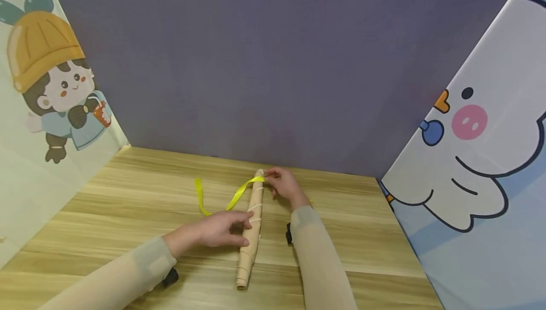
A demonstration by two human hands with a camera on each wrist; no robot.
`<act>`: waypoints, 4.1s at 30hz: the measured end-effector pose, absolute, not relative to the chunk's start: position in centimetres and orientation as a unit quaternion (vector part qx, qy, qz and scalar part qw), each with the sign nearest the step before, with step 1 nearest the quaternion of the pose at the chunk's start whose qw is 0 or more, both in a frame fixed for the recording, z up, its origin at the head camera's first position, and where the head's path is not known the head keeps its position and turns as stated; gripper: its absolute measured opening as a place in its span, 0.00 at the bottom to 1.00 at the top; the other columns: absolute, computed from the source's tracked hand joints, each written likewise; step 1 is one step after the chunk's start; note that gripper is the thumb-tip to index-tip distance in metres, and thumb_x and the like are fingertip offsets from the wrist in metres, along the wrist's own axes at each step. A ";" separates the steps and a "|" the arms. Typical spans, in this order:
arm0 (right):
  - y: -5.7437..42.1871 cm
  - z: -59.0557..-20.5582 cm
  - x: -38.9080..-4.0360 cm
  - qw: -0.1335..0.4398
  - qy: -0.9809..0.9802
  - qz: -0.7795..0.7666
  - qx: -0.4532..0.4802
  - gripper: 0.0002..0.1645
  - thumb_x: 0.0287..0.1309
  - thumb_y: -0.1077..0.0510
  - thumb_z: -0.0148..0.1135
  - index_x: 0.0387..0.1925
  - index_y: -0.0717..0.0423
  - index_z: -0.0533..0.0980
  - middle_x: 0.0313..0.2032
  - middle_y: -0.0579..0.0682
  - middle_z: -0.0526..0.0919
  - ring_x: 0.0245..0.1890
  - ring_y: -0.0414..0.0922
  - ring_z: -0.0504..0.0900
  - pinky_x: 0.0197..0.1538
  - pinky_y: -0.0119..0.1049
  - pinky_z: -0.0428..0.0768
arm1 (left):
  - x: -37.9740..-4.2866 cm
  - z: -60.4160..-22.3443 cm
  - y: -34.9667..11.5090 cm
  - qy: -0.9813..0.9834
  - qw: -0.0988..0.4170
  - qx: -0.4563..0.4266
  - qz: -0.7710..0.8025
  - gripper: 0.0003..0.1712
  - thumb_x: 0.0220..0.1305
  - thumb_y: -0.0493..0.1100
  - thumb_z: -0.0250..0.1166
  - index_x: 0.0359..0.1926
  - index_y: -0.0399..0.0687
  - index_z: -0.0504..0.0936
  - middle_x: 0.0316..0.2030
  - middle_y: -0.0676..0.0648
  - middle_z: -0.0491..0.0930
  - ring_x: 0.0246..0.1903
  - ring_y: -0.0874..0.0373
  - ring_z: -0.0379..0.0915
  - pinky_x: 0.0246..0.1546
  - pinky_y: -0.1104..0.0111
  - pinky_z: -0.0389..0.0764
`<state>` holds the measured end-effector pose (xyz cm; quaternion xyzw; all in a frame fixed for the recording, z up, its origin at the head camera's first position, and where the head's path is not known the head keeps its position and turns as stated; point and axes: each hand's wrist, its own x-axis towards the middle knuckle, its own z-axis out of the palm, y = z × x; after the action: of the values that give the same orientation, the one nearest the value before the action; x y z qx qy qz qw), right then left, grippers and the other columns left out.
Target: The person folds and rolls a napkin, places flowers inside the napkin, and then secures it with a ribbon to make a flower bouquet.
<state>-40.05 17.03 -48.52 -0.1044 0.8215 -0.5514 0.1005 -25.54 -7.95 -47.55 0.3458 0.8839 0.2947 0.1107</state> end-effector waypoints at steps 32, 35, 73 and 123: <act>17.6 -48.2 -41.2 0.024 0.915 -0.365 -0.169 0.20 0.80 0.63 0.57 0.66 0.58 0.84 0.66 0.63 0.85 0.67 0.60 0.82 0.72 0.58 0.78 | -25.8 -47.7 -7.8 0.889 0.105 0.347 0.281 0.19 0.70 0.57 0.76 0.54 0.54 0.85 0.78 0.40 0.74 0.74 0.45 0.75 0.75 0.54 0.76; 17.2 -48.1 -41.2 0.005 0.916 -0.364 -0.166 0.21 0.79 0.64 0.57 0.66 0.61 0.84 0.65 0.65 0.85 0.66 0.62 0.82 0.71 0.59 0.79 | -25.7 -47.6 -7.8 0.886 0.104 0.350 0.285 0.19 0.70 0.57 0.76 0.54 0.53 0.85 0.77 0.39 0.75 0.74 0.44 0.75 0.75 0.53 0.76; 26.8 -46.7 -37.6 0.088 0.930 -0.312 -0.176 0.26 0.76 0.56 0.68 0.69 0.62 0.80 0.58 0.61 0.87 0.57 0.57 0.85 0.54 0.50 0.86 | -25.5 -47.5 -7.9 0.885 0.111 0.340 0.298 0.22 0.70 0.56 0.76 0.57 0.52 0.85 0.74 0.40 0.78 0.73 0.45 0.75 0.76 0.51 0.75; 21.6 -47.5 -40.7 0.060 0.916 -0.366 -0.155 0.25 0.78 0.54 0.67 0.69 0.60 0.80 0.64 0.63 0.85 0.63 0.60 0.83 0.66 0.56 0.83 | -25.6 -47.6 -8.0 0.882 0.103 0.350 0.299 0.21 0.70 0.56 0.77 0.55 0.51 0.86 0.76 0.37 0.76 0.74 0.41 0.75 0.76 0.50 0.74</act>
<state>-40.70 21.64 -47.48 -0.1547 0.9159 -0.3656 0.0596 -25.63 -7.97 -47.56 0.3498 0.8818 0.2992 0.1025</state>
